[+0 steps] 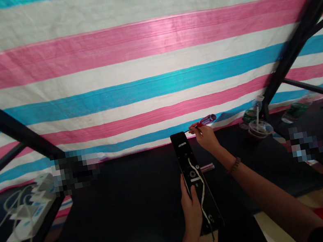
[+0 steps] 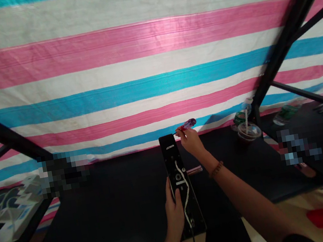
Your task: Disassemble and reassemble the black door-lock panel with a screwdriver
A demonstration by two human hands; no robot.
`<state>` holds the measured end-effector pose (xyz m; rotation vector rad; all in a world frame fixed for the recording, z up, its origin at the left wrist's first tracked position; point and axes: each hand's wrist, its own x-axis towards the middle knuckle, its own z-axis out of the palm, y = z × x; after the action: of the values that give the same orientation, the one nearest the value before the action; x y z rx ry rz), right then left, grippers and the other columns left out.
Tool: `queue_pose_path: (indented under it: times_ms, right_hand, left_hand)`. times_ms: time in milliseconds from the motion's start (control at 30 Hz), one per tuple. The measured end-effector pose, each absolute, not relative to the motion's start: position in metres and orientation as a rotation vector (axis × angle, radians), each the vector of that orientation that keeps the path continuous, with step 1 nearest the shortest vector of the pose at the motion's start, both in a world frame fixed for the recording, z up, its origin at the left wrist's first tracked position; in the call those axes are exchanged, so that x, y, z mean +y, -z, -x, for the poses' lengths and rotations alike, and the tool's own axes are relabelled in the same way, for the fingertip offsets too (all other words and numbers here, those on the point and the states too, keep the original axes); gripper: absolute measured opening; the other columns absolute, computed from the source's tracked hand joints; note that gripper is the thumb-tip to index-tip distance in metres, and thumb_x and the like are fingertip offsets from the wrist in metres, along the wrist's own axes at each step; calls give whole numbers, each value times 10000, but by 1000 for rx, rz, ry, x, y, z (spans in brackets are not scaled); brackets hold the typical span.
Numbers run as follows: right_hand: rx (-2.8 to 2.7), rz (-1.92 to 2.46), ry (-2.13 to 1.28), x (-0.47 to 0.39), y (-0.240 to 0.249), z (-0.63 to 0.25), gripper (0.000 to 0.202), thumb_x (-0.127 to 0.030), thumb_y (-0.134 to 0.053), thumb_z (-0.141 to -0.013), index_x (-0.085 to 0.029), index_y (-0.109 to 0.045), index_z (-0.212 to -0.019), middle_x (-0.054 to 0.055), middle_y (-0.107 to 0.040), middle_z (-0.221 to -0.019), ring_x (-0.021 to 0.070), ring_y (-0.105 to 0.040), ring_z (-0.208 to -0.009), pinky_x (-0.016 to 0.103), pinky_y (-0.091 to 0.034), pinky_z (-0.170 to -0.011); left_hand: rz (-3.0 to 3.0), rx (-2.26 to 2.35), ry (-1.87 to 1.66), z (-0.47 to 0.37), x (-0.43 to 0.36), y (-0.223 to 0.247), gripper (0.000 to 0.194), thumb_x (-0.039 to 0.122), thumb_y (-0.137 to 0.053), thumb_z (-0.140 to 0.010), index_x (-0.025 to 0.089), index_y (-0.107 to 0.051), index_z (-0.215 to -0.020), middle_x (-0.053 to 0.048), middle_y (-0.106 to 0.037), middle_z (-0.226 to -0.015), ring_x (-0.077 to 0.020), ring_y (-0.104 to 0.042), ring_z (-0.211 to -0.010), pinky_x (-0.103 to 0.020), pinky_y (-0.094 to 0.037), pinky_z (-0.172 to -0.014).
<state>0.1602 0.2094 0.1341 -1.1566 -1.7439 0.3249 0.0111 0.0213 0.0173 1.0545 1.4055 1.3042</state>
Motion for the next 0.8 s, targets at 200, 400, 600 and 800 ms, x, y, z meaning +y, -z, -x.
queue_pose_path:
  times_ms: [200,400,600,800]
  right_hand:
    - [-1746,1171,-332,212,-134,-161,226,-314,-468,-1000,-201,-658,-954,100,-774,-861,256,-753,-808,373,-580,-810]
    - [-1790,1164,-403,223,-151,-155,183,-286,-524,-964,-207,-658,-867,87,-767,-793,241,-755,-744,346,-596,-752]
    - [-1721,1105,-568,240,-159,-142,169,-367,-667,-882,-209,-651,-823,48,-736,-707,240,-759,-683,324,-610,-654]
    - [-1658,1002,-805,237,-158,-139,208,-341,-614,-886,-196,-681,-1019,19,-740,-706,215,-766,-697,329,-626,-710]
  left_hand:
    - [-1044,1397,-1289,-9,22,-16,621,479,-501,-979,212,-387,-1527,-125,-555,-1496,-246,-519,-1388,-379,-395,-1154]
    - [-1064,1376,-1313,-9,22,-15,612,466,-494,-984,194,-384,-1522,-136,-527,-1520,-246,-496,-1407,-394,-371,-1170]
    - [-1031,1372,-1328,-8,22,-18,604,476,-557,-949,212,-445,-1480,-131,-614,-1432,-255,-564,-1345,-393,-429,-1122]
    - [-1021,1382,-1333,-6,23,-18,603,503,-576,-930,211,-483,-1450,-134,-595,-1453,-257,-575,-1334,-383,-421,-1129]
